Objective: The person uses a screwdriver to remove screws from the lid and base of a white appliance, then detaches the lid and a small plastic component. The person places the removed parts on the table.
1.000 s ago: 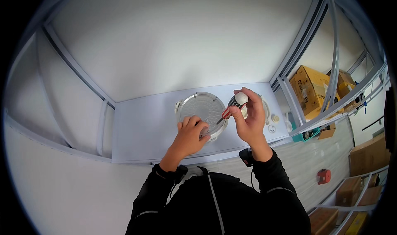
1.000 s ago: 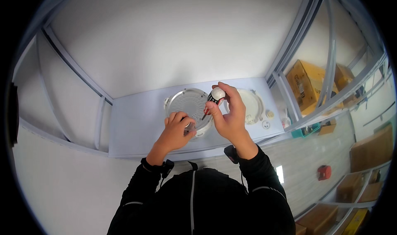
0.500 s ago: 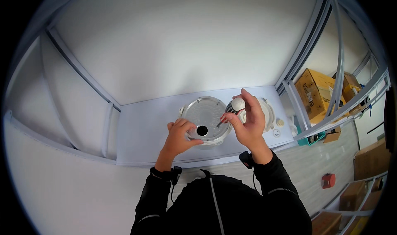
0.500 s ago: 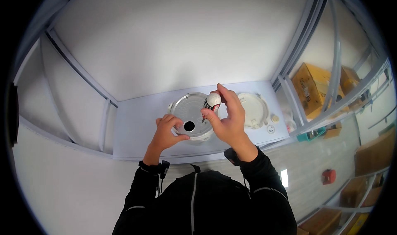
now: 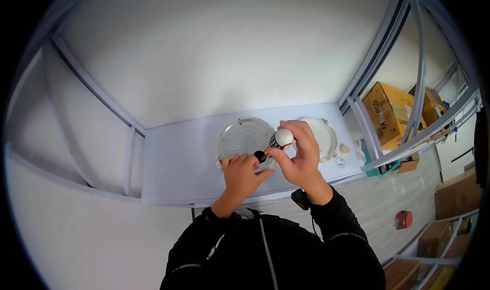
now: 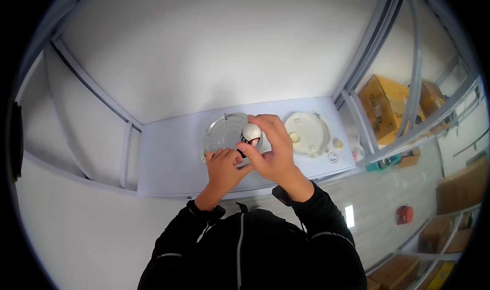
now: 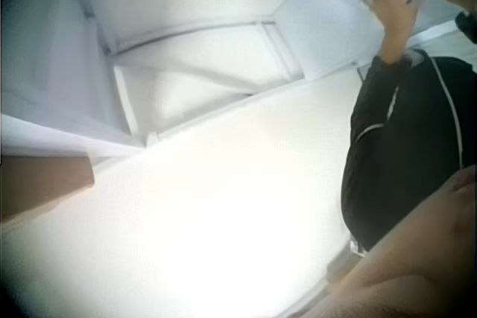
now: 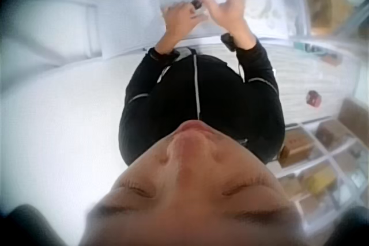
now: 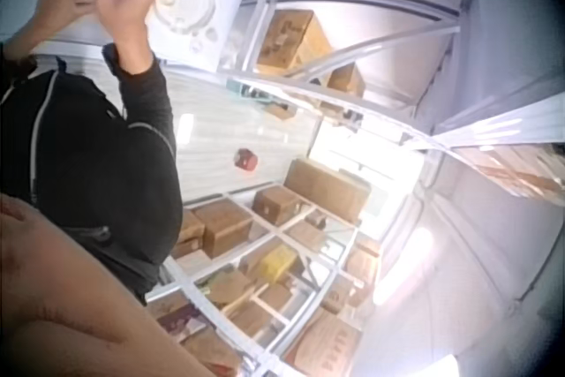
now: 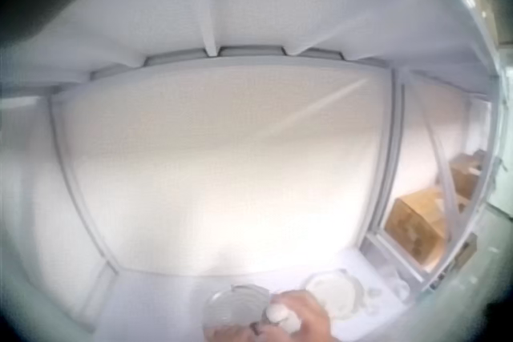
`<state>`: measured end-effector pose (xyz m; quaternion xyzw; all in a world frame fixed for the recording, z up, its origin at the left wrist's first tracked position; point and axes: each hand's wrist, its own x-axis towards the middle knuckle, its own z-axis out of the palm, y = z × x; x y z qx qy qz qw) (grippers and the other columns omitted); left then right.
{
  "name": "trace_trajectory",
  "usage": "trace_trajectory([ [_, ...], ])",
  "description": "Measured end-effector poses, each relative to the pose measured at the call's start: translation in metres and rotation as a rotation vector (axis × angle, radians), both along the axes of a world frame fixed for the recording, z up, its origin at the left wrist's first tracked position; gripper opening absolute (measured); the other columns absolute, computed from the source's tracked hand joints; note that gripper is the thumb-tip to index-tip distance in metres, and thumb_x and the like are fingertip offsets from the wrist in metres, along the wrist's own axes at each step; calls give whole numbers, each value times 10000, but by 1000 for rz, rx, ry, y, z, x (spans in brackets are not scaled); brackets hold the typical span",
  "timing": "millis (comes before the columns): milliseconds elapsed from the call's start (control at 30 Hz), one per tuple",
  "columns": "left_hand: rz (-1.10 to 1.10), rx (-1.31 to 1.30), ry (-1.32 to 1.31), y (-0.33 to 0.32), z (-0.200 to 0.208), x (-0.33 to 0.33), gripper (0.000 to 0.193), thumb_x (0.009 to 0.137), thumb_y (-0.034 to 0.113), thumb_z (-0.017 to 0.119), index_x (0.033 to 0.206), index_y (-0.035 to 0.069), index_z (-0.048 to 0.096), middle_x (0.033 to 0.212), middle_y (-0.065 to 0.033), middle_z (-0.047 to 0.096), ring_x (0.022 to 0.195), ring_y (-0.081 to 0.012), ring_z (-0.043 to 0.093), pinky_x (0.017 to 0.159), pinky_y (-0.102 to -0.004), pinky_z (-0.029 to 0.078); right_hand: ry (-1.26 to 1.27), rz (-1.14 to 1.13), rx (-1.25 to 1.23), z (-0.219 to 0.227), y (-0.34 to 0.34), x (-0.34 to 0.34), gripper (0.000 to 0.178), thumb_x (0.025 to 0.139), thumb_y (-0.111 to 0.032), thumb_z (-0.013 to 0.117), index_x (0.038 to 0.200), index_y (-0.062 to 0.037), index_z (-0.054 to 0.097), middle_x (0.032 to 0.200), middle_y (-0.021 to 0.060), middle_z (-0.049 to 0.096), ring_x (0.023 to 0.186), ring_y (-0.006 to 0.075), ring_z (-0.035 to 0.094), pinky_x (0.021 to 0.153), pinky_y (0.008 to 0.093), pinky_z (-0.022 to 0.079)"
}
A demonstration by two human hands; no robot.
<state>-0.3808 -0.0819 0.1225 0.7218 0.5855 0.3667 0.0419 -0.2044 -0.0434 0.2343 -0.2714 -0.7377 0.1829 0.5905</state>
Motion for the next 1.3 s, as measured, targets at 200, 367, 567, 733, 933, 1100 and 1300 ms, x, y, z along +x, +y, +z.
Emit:
trace_trajectory([
  [200, -100, 27, -31, -10, 6, -40, 365, 651, 404, 954, 796, 201, 688, 945, 60, 637, 1026, -180, 564, 911, -475, 260, 99, 317, -245, -19, -3, -1, 541, 936, -178, 820, 1389, -20, 571, 1228, 181, 710, 992, 271, 706, 825, 347, 571],
  [367, -142, -17, -24, -12, 1, -52, 275, 703, 324, 934, 842, 209, 726, 999, 63, 637, 1072, -174, 544, 949, -483, 250, 0, 422, -225, -28, -1, -6, 574, 985, -168, 772, 1468, -38, 490, 1266, 186, 687, 1037, 259, 725, 857, 362, 588],
  [567, -146, -40, -35, -14, 0, -52, 196, 755, 299, 907, 857, 216, 762, 992, 76, 638, 1069, -173, 533, 972, -499, 242, -80, 418, -214, -30, 0, -10, 597, 983, -135, 769, 1490, -37, 469, 1259, 190, 683, 1047, 253, 734, 879, 372, 595],
  [733, -150, -47, -49, -14, 2, -50, 182, 754, 295, 911, 837, 214, 771, 972, 82, 639, 1055, -171, 529, 976, -494, 243, -112, 412, -221, -30, 2, -10, 609, 969, -110, 780, 1493, -41, 476, 1266, 189, 684, 1052, 253, 738, 874, 362, 596],
  [933, -149, -40, -51, -13, 1, -51, 194, 741, 285, 921, 821, 210, 761, 959, 87, 640, 1057, -170, 530, 978, -493, 243, -109, 408, -244, -30, -1, -10, 625, 964, -108, 790, 1501, -47, 475, 1271, 191, 684, 1070, 255, 736, 884, 362, 600],
  [1100, -144, -37, -58, -13, 0, -50, 203, 742, 291, 922, 802, 206, 747, 960, 90, 644, 1062, -172, 531, 989, -503, 238, -92, 399, -238, -32, -2, -11, 647, 940, -112, 821, 1488, -48, 483, 1270, 189, 685, 1055, 256, 739, 886, 371, 605],
  [1300, -144, -50, -48, -14, -1, -52, 196, 751, 295, 919, 803, 209, 751, 961, 92, 646, 1069, -174, 534, 992, -510, 238, -173, 300, -127, -23, -4, -13, 610, 894, -122, 864, 1407, -34, 547, 1211, 169, 710, 963, 254, 747, 826, 349, 599],
])
